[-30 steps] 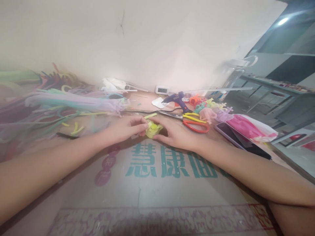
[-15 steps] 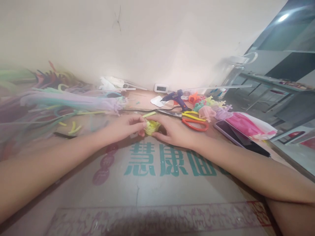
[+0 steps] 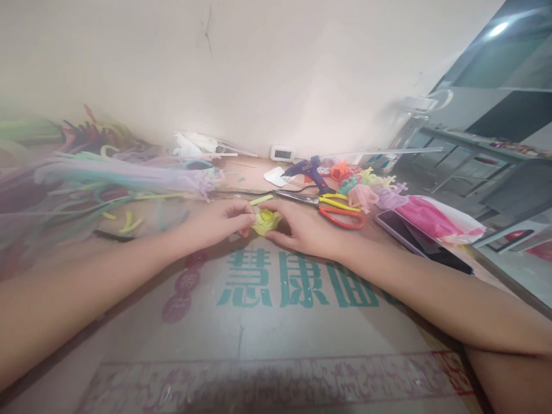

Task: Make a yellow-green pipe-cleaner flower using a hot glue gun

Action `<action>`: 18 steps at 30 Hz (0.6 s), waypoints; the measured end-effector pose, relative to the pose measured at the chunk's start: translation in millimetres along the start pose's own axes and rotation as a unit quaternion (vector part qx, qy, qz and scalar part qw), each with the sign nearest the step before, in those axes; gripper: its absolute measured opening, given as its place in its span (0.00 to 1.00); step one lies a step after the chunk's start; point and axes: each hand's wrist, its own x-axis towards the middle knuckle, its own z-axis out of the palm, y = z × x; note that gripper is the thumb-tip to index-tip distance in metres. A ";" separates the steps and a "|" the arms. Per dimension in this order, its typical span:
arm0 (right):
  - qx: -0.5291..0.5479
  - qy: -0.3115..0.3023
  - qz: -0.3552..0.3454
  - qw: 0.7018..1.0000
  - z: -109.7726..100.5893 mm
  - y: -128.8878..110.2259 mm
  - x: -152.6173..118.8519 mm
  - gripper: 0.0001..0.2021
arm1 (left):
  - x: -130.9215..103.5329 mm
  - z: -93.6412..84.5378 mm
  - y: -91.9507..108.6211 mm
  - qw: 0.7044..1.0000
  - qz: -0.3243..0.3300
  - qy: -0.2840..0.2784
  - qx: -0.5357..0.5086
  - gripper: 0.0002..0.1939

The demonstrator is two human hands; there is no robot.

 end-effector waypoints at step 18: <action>-0.023 0.005 -0.037 0.999 1.2 3.9 -3.0 0.29 | -2.6 0.9 7.6 0.997 -0.002 0.000 0.071 0.11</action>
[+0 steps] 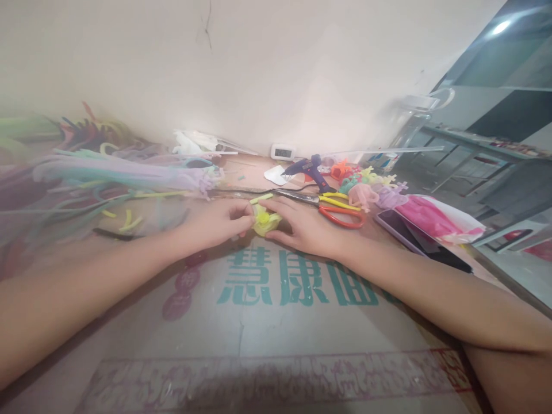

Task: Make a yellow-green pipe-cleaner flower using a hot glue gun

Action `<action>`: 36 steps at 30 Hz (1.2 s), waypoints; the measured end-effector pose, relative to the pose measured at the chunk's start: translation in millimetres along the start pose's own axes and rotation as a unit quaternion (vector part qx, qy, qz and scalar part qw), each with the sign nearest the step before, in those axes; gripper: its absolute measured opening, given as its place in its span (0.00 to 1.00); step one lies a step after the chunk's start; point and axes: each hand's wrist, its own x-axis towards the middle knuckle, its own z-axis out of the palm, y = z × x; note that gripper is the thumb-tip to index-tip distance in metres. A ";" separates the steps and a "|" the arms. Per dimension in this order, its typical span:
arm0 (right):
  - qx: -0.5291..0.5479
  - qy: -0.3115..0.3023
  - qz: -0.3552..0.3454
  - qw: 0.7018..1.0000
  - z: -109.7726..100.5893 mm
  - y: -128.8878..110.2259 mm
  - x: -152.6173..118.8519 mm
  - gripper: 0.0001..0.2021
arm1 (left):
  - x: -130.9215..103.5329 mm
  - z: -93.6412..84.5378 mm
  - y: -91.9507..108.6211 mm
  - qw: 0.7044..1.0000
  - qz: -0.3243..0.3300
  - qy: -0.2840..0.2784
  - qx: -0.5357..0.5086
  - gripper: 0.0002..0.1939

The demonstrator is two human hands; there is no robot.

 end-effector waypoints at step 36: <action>-0.005 0.017 -0.041 0.999 3.7 3.9 -0.7 0.30 | 0.5 1.0 -7.0 1.000 0.014 0.007 -0.017 0.19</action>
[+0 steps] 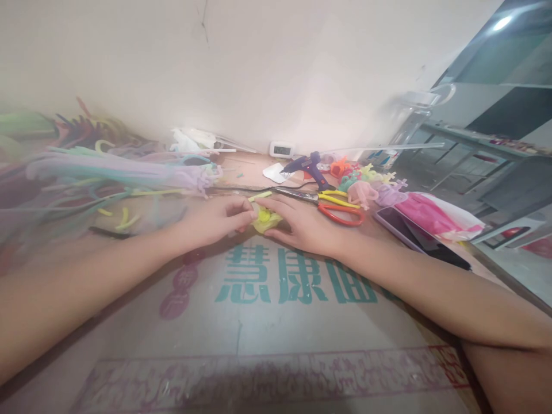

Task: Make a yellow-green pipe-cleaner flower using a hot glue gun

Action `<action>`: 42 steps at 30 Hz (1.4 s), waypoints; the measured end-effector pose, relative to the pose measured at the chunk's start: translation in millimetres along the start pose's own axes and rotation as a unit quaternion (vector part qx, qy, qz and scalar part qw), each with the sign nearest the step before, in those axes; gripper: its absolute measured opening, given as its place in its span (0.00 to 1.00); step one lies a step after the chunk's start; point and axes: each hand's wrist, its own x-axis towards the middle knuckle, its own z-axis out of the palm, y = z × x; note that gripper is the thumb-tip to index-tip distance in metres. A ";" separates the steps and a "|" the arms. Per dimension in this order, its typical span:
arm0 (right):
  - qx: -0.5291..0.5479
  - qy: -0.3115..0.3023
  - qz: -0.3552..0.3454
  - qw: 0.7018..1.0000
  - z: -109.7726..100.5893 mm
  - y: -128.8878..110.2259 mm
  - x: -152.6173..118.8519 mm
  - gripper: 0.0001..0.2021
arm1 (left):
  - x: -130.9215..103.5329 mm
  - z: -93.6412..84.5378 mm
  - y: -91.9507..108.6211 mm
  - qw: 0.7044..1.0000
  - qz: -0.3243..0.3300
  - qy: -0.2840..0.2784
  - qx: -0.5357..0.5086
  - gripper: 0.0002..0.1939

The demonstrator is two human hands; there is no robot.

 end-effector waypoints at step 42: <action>0.038 0.006 0.053 0.998 -2.2 -1.8 2.6 0.25 | 0.9 0.6 -1.9 1.000 -0.022 0.018 -0.009 0.13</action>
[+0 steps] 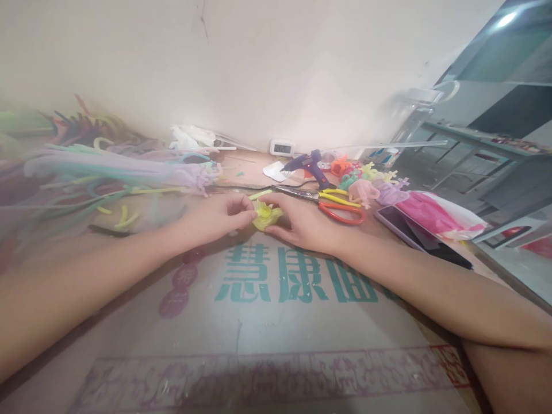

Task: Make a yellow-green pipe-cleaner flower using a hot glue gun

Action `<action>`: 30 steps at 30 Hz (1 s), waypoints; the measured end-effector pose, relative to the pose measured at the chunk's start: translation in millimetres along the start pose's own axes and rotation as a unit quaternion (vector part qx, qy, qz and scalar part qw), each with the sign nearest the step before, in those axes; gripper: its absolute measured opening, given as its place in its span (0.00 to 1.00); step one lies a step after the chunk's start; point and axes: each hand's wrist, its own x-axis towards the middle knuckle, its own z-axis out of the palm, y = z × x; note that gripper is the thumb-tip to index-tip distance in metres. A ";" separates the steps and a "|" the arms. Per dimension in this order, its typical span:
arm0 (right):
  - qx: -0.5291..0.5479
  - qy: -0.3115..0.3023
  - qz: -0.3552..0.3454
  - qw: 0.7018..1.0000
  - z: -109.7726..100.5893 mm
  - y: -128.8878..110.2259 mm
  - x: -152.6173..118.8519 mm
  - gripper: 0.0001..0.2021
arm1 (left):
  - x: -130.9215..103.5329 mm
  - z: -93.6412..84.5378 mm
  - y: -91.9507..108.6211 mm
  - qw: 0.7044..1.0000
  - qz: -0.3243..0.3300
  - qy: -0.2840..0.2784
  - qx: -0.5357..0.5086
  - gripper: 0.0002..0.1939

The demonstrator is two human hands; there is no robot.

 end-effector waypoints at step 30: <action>0.013 -0.004 -0.012 1.000 0.3 1.9 -0.8 0.26 | 0.2 0.9 1.7 0.999 0.020 0.004 -0.025 0.17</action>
